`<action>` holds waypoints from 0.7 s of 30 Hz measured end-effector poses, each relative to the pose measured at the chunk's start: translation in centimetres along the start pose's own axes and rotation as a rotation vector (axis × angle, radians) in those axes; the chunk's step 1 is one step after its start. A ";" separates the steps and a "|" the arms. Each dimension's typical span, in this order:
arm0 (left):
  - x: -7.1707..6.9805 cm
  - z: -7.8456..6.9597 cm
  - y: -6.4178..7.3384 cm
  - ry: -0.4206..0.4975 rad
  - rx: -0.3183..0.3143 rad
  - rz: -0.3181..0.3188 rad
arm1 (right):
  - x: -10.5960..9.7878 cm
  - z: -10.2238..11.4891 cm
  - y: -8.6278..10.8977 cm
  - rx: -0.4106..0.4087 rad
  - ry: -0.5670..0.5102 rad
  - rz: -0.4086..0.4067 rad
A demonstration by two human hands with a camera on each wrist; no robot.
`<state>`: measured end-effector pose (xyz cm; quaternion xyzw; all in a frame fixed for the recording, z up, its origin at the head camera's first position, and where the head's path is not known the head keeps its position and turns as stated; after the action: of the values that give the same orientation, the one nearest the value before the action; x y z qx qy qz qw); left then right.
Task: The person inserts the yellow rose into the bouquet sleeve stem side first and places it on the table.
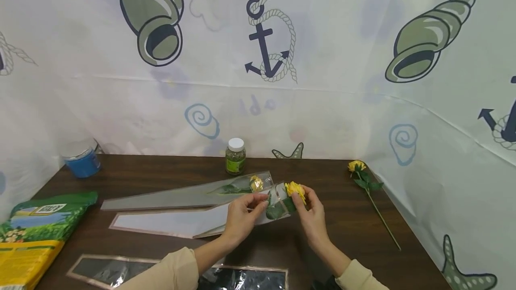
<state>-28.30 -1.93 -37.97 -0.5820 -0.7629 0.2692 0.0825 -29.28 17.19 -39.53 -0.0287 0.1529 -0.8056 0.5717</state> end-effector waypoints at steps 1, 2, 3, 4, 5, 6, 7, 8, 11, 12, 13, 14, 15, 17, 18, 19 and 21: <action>0.0 0.0 0.0 0.002 -0.001 0.002 | 0.1 -0.1 0.1 0.003 0.017 0.007; 0.1 0.0 0.1 0.002 -0.001 0.002 | 0.2 -0.3 0.2 0.006 0.036 0.016; 0.1 0.0 0.1 0.000 0.002 0.004 | 0.4 -0.4 0.2 0.011 0.046 0.029; 0.1 0.0 0.1 -0.002 0.005 0.004 | 0.6 -0.5 0.3 0.018 0.050 0.042; 0.1 -0.1 0.1 -0.006 0.010 0.004 | 0.8 -0.6 0.4 0.025 0.051 0.056; 0.0 -0.1 0.1 -0.012 0.016 0.001 | 1.0 -0.7 0.5 0.032 0.038 0.069; 0.0 -0.1 0.1 -0.015 0.019 -0.001 | 1.0 -0.7 0.5 0.037 0.025 0.072; 0.0 -0.1 0.1 -0.017 0.022 -0.003 | 0.9 -0.8 0.5 0.041 0.008 0.070; 0.0 -0.3 0.0 -0.017 0.030 -0.005 | 0.6 -0.9 0.6 0.038 -0.061 0.053; 0.0 -0.3 0.0 -0.016 0.030 -0.004 | 0.6 -0.8 0.6 0.031 -0.083 0.050; 0.1 -0.3 0.0 -0.015 0.030 -0.003 | 0.5 -0.8 0.6 0.024 -0.095 0.049; 0.1 -0.3 -0.1 -0.016 0.029 -0.003 | 0.6 -0.8 0.6 0.022 -0.108 0.055; 0.1 -0.3 -0.1 -0.019 0.028 -0.004 | 0.7 -0.9 0.7 0.021 -0.114 0.066; 0.1 -0.3 -0.1 -0.024 0.029 -0.007 | 1.0 -1.1 0.7 0.028 -0.106 0.092; 0.1 -0.2 -0.1 -0.024 0.031 -0.010 | 1.1 -1.3 0.8 0.036 -0.099 0.103; 0.1 -0.2 -0.1 -0.026 0.032 -0.011 | 1.2 -1.5 0.9 0.047 -0.093 0.116; 0.2 -0.2 -0.1 -0.027 0.034 -0.013 | 1.5 -1.7 1.1 0.065 -0.085 0.143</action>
<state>-28.39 -1.71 -37.80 -0.5720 -0.7630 0.2892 0.0837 -29.16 15.85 -41.65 -0.0333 0.1040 -0.7654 0.6342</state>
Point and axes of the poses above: each hand's wrist, its own y-axis away from the middle knuckle, its own x-axis out of the palm, z = x × y, the point moved 10 cm from there along -y, towards the middle knuckle, and after that the axes turned 10 degrees about -z, right-handed, at the moved point
